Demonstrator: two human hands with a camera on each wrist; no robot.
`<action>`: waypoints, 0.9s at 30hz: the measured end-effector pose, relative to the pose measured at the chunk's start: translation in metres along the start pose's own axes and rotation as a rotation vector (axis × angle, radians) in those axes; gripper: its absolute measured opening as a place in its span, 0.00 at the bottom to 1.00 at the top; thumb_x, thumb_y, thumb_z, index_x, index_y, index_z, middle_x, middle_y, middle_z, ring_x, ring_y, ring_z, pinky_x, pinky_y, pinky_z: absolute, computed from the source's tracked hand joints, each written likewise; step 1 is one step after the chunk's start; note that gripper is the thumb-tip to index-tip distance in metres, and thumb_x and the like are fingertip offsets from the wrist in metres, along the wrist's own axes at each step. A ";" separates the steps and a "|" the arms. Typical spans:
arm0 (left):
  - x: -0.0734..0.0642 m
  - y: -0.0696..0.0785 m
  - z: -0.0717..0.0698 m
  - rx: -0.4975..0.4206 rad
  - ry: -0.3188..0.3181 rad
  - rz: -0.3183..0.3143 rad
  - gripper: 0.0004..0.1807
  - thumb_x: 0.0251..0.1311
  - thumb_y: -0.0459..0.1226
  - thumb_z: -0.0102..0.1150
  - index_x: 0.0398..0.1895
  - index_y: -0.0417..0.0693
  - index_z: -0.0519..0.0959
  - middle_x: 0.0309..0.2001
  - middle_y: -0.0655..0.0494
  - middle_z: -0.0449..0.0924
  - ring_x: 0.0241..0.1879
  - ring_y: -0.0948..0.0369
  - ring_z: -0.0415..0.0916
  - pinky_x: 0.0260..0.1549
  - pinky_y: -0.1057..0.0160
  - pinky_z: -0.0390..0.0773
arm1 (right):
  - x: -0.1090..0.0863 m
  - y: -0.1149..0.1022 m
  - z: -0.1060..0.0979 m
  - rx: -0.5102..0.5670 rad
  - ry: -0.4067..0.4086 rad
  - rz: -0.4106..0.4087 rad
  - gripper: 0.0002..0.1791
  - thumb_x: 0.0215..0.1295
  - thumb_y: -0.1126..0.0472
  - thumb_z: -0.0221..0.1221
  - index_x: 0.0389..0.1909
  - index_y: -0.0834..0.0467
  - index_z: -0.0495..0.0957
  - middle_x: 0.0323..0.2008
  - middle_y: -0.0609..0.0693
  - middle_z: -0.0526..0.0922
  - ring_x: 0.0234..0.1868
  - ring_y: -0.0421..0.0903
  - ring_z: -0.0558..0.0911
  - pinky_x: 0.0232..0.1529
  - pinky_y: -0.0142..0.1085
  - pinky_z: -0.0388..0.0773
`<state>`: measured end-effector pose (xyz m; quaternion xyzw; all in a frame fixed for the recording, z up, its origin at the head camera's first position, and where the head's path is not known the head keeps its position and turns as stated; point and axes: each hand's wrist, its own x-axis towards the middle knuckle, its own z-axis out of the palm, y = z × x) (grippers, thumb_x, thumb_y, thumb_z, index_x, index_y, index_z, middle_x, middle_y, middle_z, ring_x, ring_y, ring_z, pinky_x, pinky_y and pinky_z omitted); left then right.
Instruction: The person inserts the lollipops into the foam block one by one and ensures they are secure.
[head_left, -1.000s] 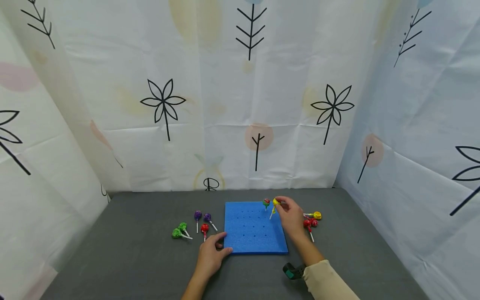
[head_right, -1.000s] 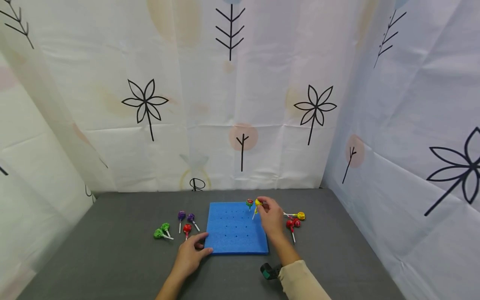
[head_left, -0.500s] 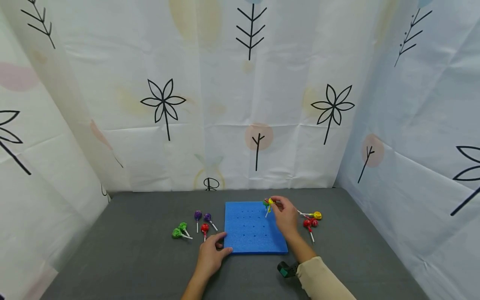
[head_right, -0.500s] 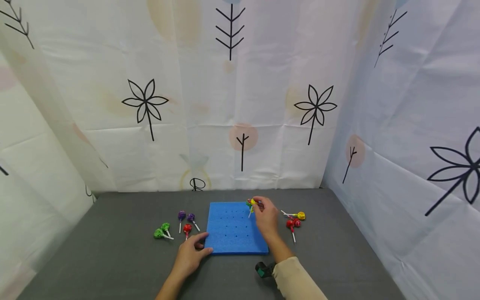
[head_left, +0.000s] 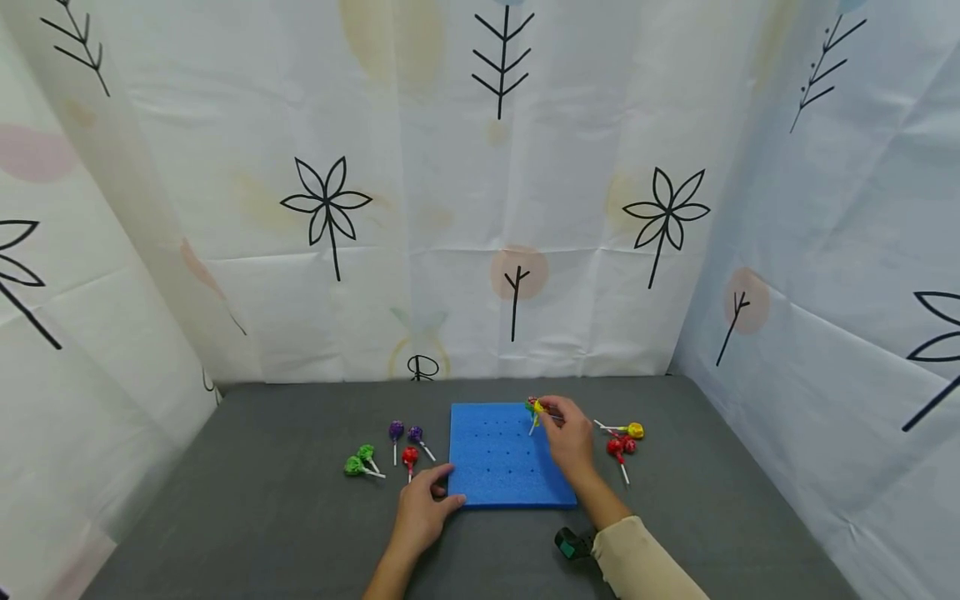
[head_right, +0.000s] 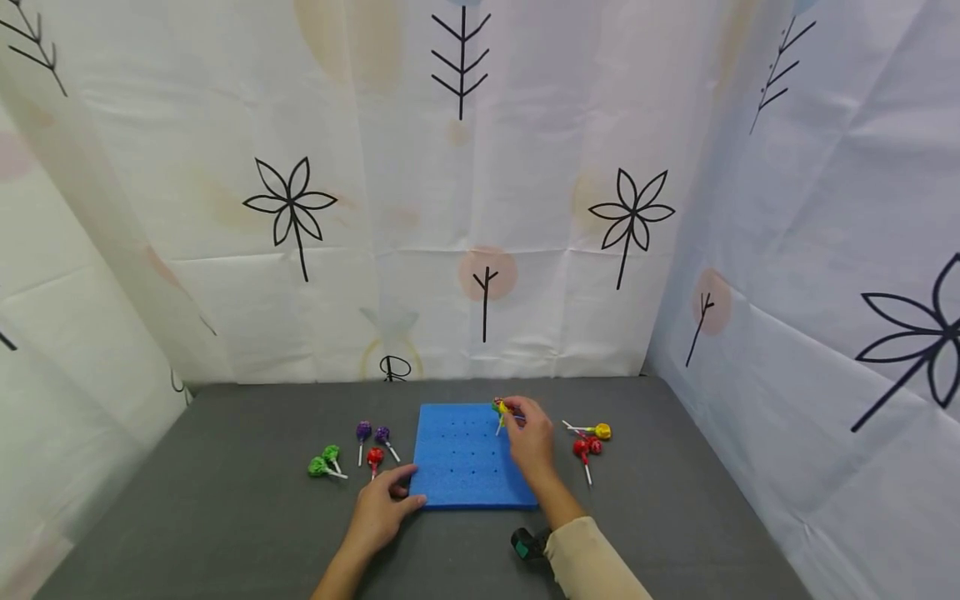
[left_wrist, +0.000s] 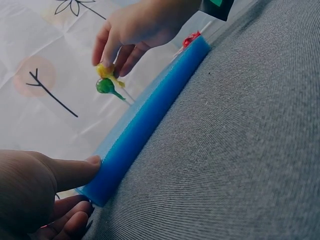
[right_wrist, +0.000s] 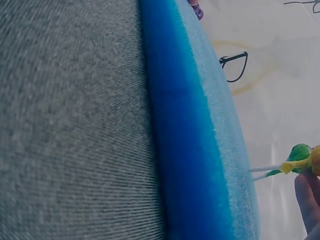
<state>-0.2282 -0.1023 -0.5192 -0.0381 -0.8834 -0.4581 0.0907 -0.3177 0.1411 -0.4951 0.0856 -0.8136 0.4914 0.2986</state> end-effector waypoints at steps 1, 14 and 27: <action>0.000 0.000 0.000 0.001 -0.001 -0.002 0.27 0.46 0.35 0.75 0.52 0.40 0.81 0.39 0.51 0.80 0.35 0.59 0.75 0.33 0.58 0.74 | 0.000 0.000 0.000 -0.006 -0.005 -0.010 0.09 0.61 0.71 0.64 0.42 0.60 0.83 0.43 0.54 0.83 0.43 0.50 0.83 0.40 0.43 0.80; 0.001 0.000 0.000 0.008 -0.002 -0.024 0.27 0.46 0.35 0.76 0.53 0.41 0.81 0.39 0.52 0.79 0.35 0.59 0.75 0.34 0.58 0.74 | -0.006 0.002 0.000 -0.040 -0.052 -0.084 0.11 0.58 0.71 0.67 0.41 0.60 0.83 0.41 0.53 0.84 0.40 0.49 0.83 0.35 0.44 0.80; 0.001 -0.001 0.001 0.012 0.004 -0.013 0.27 0.45 0.35 0.76 0.52 0.41 0.81 0.36 0.54 0.79 0.34 0.60 0.75 0.33 0.58 0.73 | -0.009 0.000 0.001 -0.031 -0.064 -0.044 0.14 0.58 0.69 0.67 0.46 0.57 0.83 0.43 0.52 0.84 0.42 0.48 0.83 0.37 0.42 0.80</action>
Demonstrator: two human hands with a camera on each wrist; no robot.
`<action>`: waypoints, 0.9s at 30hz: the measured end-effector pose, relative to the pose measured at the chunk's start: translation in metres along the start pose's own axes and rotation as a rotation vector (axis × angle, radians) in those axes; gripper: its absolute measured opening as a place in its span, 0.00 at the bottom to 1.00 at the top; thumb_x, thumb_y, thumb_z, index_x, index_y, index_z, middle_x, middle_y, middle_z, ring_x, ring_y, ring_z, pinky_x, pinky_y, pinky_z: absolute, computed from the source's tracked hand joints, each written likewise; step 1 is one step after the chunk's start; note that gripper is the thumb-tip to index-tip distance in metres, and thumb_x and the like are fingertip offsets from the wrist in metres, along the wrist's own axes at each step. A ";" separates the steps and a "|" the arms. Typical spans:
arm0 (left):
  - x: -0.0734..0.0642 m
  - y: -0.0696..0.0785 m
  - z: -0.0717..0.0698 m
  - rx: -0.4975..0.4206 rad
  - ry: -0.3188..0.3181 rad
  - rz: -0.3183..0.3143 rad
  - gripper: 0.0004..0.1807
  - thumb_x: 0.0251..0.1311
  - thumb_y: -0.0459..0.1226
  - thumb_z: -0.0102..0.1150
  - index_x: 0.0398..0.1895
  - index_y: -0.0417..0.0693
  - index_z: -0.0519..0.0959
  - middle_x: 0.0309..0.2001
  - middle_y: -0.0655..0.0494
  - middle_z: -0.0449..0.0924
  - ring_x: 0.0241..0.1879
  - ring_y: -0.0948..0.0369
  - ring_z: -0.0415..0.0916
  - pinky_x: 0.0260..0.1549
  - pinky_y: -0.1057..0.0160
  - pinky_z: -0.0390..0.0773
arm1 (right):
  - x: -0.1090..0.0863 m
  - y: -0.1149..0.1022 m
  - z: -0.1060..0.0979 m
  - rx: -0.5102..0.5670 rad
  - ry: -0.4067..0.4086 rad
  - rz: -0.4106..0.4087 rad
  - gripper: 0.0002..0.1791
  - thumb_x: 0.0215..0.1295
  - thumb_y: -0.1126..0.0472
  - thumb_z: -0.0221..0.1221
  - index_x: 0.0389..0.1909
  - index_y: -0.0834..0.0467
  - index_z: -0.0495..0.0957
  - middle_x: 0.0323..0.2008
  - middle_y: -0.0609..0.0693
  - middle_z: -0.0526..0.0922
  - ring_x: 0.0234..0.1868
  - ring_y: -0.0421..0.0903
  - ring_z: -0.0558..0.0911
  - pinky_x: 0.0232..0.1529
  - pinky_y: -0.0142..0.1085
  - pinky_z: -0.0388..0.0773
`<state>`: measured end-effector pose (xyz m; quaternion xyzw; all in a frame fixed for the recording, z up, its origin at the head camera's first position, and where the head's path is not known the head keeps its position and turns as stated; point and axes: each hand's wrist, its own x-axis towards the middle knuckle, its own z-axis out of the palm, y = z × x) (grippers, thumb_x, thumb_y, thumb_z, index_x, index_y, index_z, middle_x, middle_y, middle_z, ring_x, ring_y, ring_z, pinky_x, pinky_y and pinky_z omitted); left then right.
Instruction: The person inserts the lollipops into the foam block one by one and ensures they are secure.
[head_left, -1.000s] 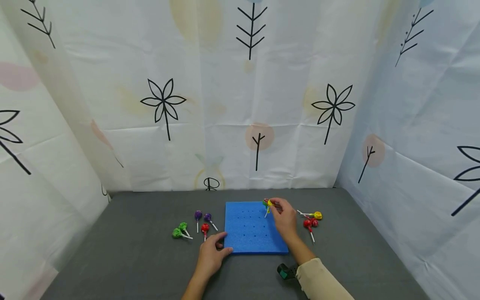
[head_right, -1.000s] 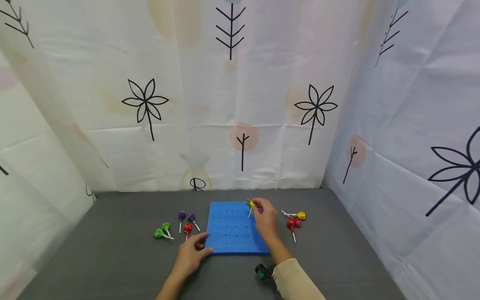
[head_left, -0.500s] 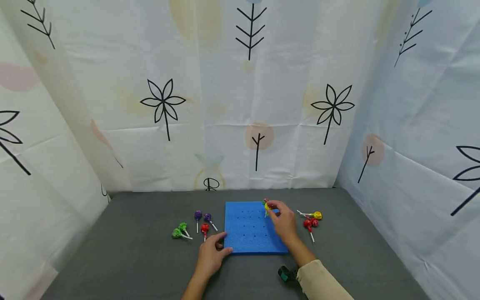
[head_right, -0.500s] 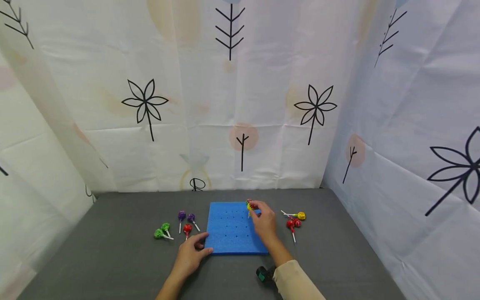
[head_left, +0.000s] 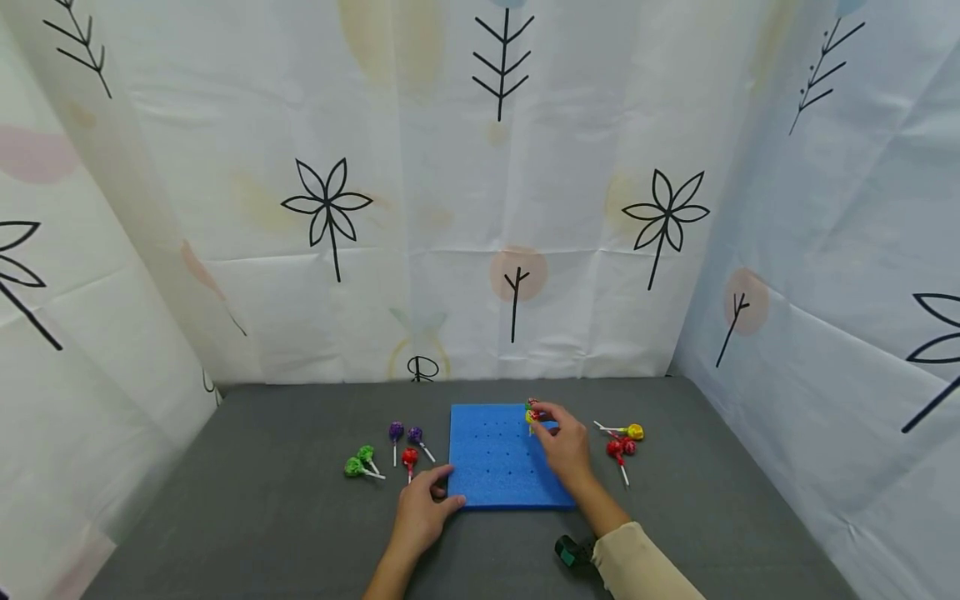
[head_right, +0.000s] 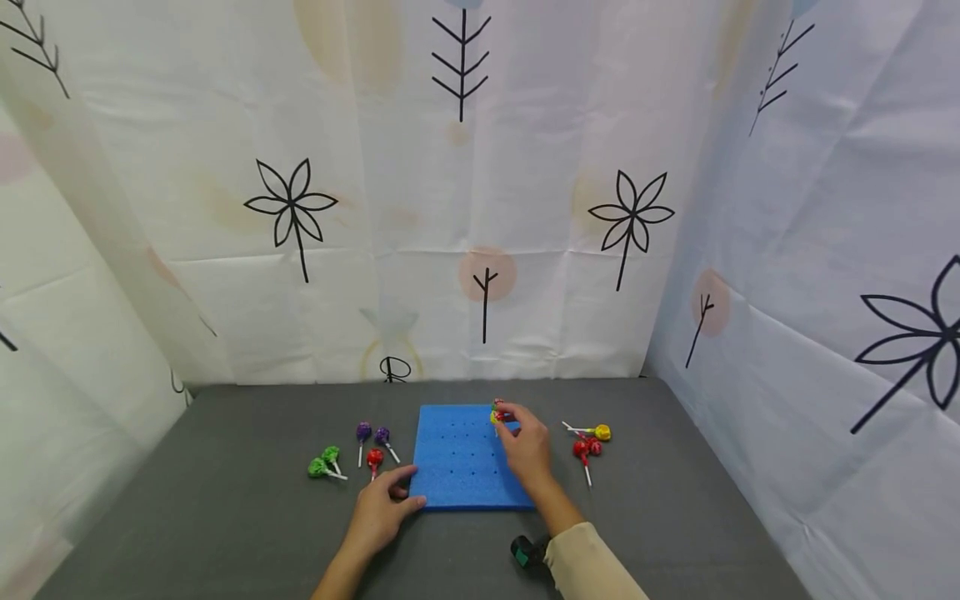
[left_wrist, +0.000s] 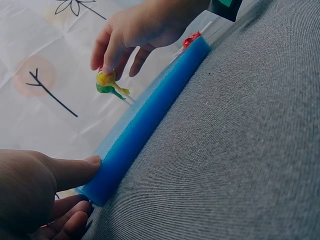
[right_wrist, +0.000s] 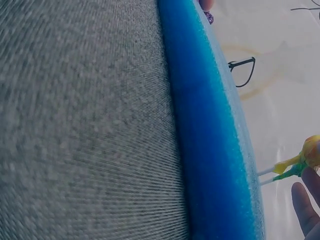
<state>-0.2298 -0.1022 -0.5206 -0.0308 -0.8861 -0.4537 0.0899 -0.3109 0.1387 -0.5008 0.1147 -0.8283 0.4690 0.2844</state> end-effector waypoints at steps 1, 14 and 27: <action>0.000 0.000 0.000 -0.001 0.000 0.002 0.27 0.45 0.35 0.76 0.52 0.41 0.81 0.36 0.54 0.79 0.34 0.60 0.75 0.33 0.58 0.73 | 0.000 0.000 0.000 0.005 -0.001 0.007 0.14 0.59 0.69 0.67 0.46 0.57 0.82 0.43 0.51 0.84 0.42 0.48 0.83 0.37 0.42 0.80; 0.001 0.000 0.000 -0.002 -0.031 -0.037 0.27 0.46 0.35 0.75 0.53 0.42 0.80 0.38 0.53 0.79 0.36 0.59 0.74 0.34 0.57 0.73 | -0.002 0.002 0.000 0.024 0.004 0.033 0.17 0.60 0.67 0.66 0.50 0.56 0.80 0.45 0.51 0.84 0.40 0.49 0.83 0.36 0.38 0.79; 0.001 0.001 0.000 -0.004 -0.025 -0.027 0.27 0.46 0.35 0.75 0.53 0.41 0.80 0.37 0.53 0.78 0.35 0.59 0.74 0.33 0.58 0.73 | -0.001 0.000 0.000 0.036 0.042 -0.017 0.17 0.55 0.71 0.69 0.47 0.61 0.81 0.41 0.55 0.85 0.39 0.51 0.83 0.35 0.41 0.80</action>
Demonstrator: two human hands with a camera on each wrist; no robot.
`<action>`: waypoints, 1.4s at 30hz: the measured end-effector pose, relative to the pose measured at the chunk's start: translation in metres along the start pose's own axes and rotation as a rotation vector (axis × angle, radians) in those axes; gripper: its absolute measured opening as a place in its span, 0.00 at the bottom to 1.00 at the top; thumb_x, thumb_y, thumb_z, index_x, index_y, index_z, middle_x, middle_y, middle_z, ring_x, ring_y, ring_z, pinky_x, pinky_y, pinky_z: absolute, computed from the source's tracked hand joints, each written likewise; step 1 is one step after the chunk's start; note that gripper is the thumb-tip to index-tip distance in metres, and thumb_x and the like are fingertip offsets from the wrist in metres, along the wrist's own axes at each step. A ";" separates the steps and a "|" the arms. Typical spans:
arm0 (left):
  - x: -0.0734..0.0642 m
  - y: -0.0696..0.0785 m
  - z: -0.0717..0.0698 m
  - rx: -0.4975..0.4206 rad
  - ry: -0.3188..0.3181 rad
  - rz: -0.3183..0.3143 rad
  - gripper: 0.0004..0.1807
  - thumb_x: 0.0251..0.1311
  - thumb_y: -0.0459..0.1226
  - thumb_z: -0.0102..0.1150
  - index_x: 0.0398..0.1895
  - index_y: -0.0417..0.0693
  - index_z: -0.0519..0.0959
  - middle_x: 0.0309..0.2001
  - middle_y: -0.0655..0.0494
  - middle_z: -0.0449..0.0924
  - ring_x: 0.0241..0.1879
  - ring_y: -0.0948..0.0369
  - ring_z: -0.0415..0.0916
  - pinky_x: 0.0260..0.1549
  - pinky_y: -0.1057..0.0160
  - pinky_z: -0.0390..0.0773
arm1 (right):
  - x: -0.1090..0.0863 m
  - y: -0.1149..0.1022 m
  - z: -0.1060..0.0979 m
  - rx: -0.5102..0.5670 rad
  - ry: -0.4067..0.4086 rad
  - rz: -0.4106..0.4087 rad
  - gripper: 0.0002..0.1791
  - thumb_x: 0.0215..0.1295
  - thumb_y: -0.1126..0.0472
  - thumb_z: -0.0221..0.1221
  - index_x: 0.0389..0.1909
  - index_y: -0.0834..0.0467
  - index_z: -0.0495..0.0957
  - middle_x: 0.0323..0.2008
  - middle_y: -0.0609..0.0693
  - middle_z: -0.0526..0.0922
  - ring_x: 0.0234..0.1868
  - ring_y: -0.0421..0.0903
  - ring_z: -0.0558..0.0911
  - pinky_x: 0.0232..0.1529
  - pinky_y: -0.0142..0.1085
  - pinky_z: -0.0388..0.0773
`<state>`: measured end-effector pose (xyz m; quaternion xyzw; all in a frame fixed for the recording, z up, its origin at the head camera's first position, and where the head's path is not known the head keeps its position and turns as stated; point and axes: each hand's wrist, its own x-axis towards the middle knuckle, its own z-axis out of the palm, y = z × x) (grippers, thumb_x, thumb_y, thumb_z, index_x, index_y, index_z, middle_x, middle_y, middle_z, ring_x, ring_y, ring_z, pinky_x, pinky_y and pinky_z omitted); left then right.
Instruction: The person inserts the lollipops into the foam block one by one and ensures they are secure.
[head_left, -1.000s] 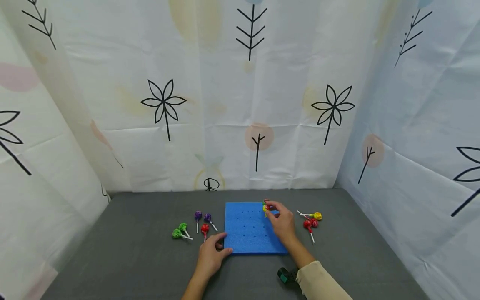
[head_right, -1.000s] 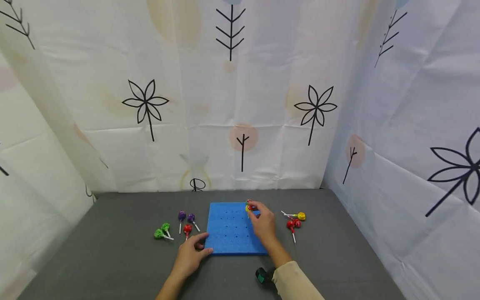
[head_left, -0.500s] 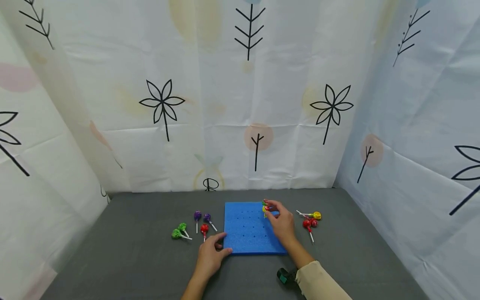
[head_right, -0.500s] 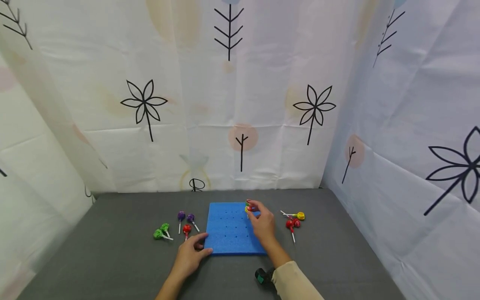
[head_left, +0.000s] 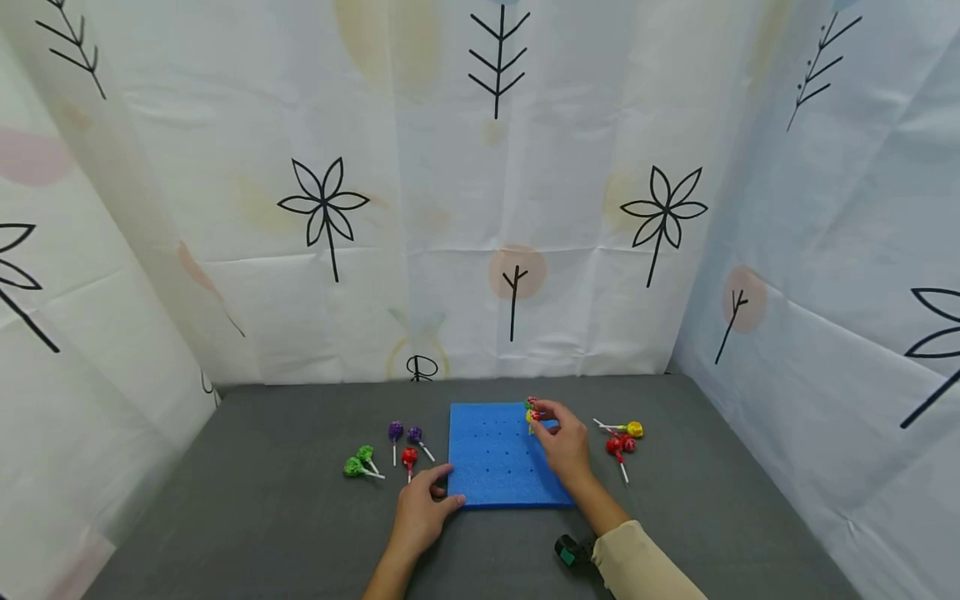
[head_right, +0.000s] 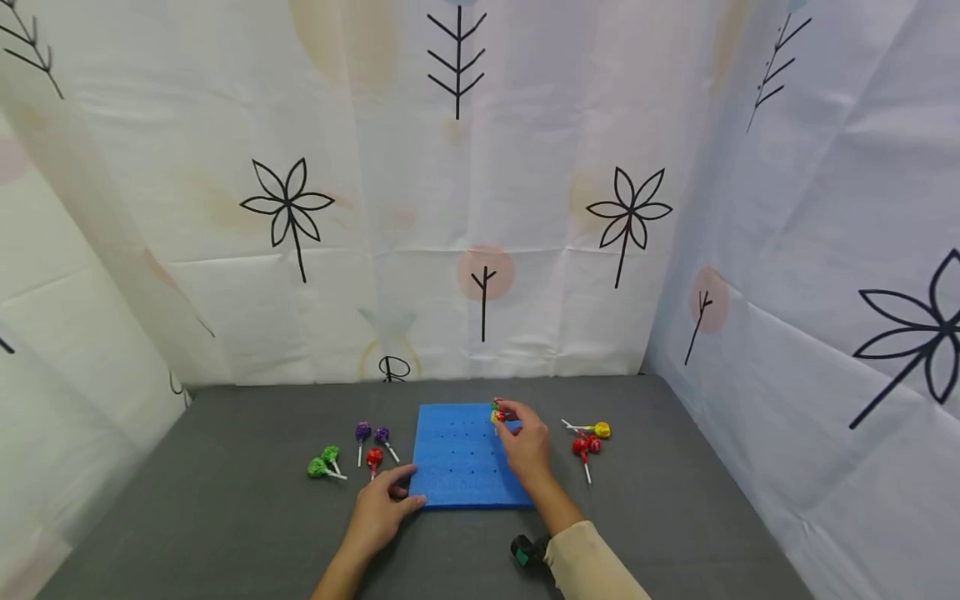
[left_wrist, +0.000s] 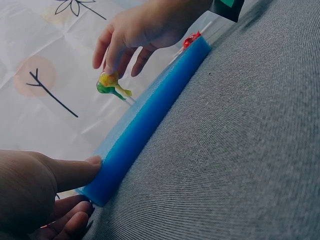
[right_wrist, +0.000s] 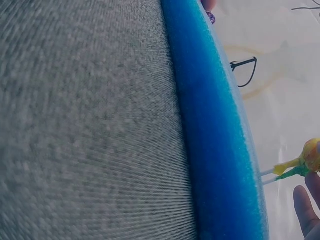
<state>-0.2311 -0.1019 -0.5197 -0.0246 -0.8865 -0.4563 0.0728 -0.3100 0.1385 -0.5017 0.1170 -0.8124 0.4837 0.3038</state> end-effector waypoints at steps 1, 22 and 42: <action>0.000 0.000 0.000 -0.001 0.002 0.002 0.27 0.46 0.35 0.75 0.53 0.42 0.81 0.37 0.53 0.78 0.35 0.59 0.74 0.33 0.58 0.73 | 0.000 0.000 0.000 0.002 0.002 -0.004 0.17 0.55 0.71 0.69 0.47 0.62 0.81 0.41 0.55 0.85 0.39 0.51 0.83 0.35 0.42 0.80; 0.000 0.000 -0.001 -0.010 0.006 0.006 0.26 0.47 0.35 0.75 0.53 0.42 0.81 0.35 0.54 0.77 0.35 0.59 0.73 0.33 0.58 0.72 | -0.001 0.002 -0.018 0.023 -0.021 -0.023 0.17 0.57 0.72 0.67 0.48 0.65 0.80 0.44 0.57 0.83 0.43 0.57 0.82 0.37 0.45 0.80; 0.000 -0.003 0.001 -0.019 0.001 0.012 0.27 0.46 0.35 0.75 0.53 0.42 0.81 0.37 0.53 0.78 0.35 0.59 0.74 0.33 0.58 0.72 | -0.019 0.020 -0.057 -0.137 -0.030 0.053 0.18 0.52 0.72 0.70 0.46 0.62 0.82 0.44 0.55 0.83 0.45 0.52 0.81 0.42 0.47 0.78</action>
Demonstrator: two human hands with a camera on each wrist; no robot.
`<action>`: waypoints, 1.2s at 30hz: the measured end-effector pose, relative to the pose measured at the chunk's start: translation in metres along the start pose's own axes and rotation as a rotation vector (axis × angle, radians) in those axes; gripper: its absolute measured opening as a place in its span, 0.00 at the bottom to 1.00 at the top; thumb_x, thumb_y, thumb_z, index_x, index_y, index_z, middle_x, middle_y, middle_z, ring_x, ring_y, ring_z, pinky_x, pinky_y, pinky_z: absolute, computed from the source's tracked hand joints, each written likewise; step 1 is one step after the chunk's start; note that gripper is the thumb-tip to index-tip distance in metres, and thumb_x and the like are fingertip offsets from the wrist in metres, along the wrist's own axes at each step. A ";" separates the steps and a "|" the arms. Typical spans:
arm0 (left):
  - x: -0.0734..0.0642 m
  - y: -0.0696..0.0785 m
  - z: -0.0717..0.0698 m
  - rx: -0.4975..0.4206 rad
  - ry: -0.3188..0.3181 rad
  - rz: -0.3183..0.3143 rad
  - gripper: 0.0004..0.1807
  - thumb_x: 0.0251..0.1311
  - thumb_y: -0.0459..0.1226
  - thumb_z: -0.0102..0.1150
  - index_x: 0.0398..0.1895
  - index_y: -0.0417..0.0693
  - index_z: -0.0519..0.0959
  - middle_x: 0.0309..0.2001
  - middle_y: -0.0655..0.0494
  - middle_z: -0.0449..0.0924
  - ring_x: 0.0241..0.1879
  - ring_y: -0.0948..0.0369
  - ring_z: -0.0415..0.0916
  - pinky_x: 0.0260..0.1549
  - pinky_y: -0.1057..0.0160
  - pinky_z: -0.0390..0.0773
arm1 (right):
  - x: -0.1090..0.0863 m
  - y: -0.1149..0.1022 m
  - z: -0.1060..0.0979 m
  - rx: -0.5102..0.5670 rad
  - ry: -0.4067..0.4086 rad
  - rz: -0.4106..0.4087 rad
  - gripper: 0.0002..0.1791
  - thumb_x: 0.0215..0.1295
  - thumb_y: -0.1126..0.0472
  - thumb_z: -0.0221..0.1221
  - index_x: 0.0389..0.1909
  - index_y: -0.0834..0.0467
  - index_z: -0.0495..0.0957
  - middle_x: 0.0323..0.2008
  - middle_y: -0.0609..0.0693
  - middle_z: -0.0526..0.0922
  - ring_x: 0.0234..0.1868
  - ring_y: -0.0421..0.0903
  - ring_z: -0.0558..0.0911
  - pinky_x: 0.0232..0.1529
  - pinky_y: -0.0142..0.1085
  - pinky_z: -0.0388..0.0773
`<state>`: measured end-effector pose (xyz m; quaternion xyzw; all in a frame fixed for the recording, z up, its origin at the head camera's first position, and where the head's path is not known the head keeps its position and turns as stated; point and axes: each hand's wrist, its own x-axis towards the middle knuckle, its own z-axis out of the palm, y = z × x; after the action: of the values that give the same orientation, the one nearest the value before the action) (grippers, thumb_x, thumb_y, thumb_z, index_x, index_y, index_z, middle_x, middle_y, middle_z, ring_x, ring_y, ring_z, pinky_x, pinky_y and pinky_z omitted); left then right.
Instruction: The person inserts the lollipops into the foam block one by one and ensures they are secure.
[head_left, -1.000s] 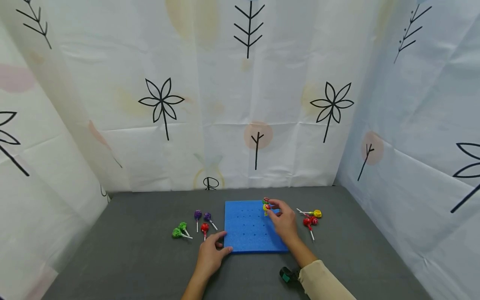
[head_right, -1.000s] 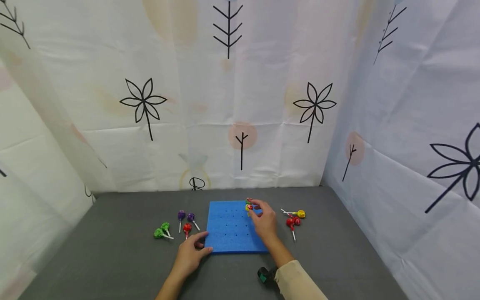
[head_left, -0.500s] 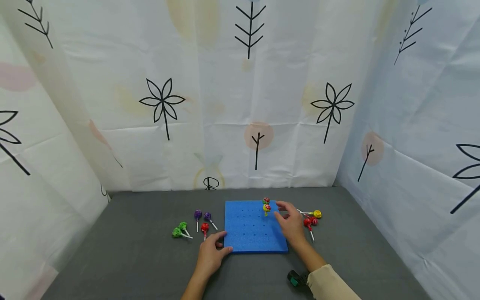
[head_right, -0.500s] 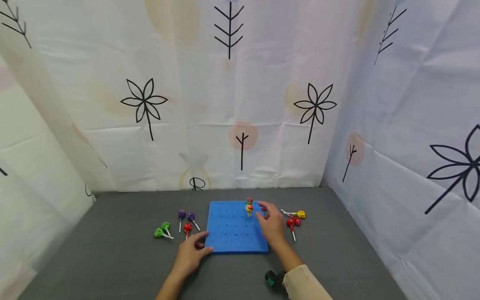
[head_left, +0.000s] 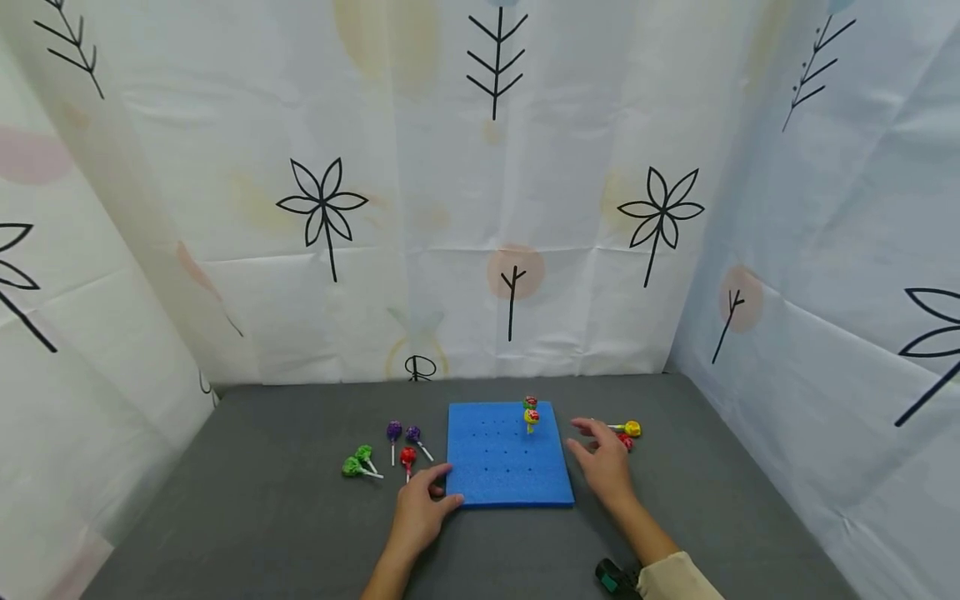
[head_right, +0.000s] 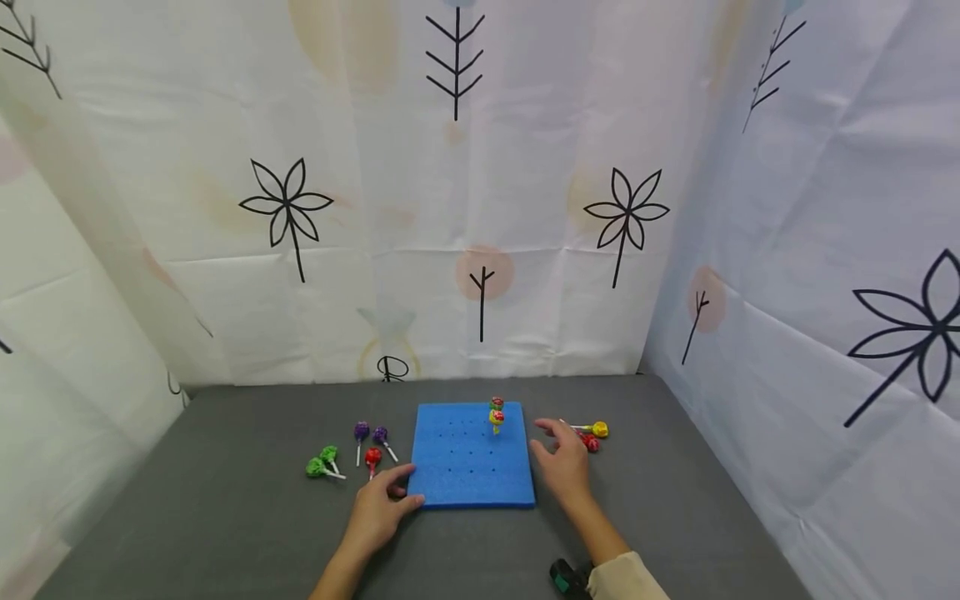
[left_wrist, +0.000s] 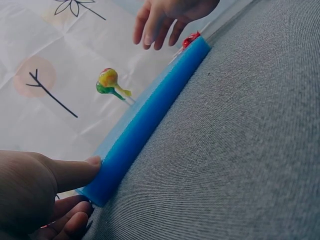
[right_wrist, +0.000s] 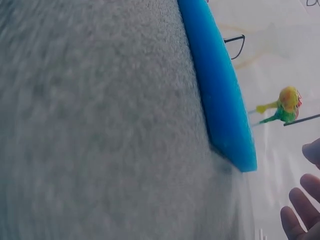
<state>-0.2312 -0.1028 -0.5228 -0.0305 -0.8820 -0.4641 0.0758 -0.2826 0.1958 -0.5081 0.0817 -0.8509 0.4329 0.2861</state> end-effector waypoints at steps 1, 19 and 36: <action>0.000 0.000 0.000 0.001 -0.003 -0.001 0.27 0.47 0.35 0.75 0.53 0.42 0.81 0.37 0.53 0.78 0.36 0.59 0.74 0.33 0.58 0.72 | -0.001 0.001 -0.001 -0.010 0.000 -0.006 0.18 0.52 0.72 0.70 0.46 0.62 0.82 0.44 0.55 0.83 0.44 0.52 0.81 0.42 0.47 0.78; 0.000 -0.001 0.002 0.013 0.000 -0.010 0.27 0.46 0.35 0.75 0.53 0.42 0.81 0.37 0.53 0.78 0.35 0.59 0.74 0.33 0.58 0.72 | -0.001 0.018 -0.034 -0.110 -0.091 0.018 0.16 0.51 0.73 0.70 0.43 0.64 0.82 0.31 0.54 0.80 0.31 0.46 0.75 0.34 0.39 0.74; 0.001 0.000 0.000 0.012 0.003 -0.015 0.27 0.46 0.35 0.75 0.53 0.42 0.81 0.38 0.53 0.79 0.35 0.59 0.74 0.33 0.58 0.72 | 0.008 0.030 -0.055 -0.266 -0.114 0.075 0.13 0.50 0.70 0.70 0.39 0.63 0.83 0.23 0.48 0.73 0.25 0.44 0.70 0.28 0.39 0.67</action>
<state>-0.2320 -0.1030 -0.5226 -0.0227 -0.8849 -0.4593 0.0738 -0.2778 0.2581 -0.4989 0.0359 -0.9181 0.3215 0.2291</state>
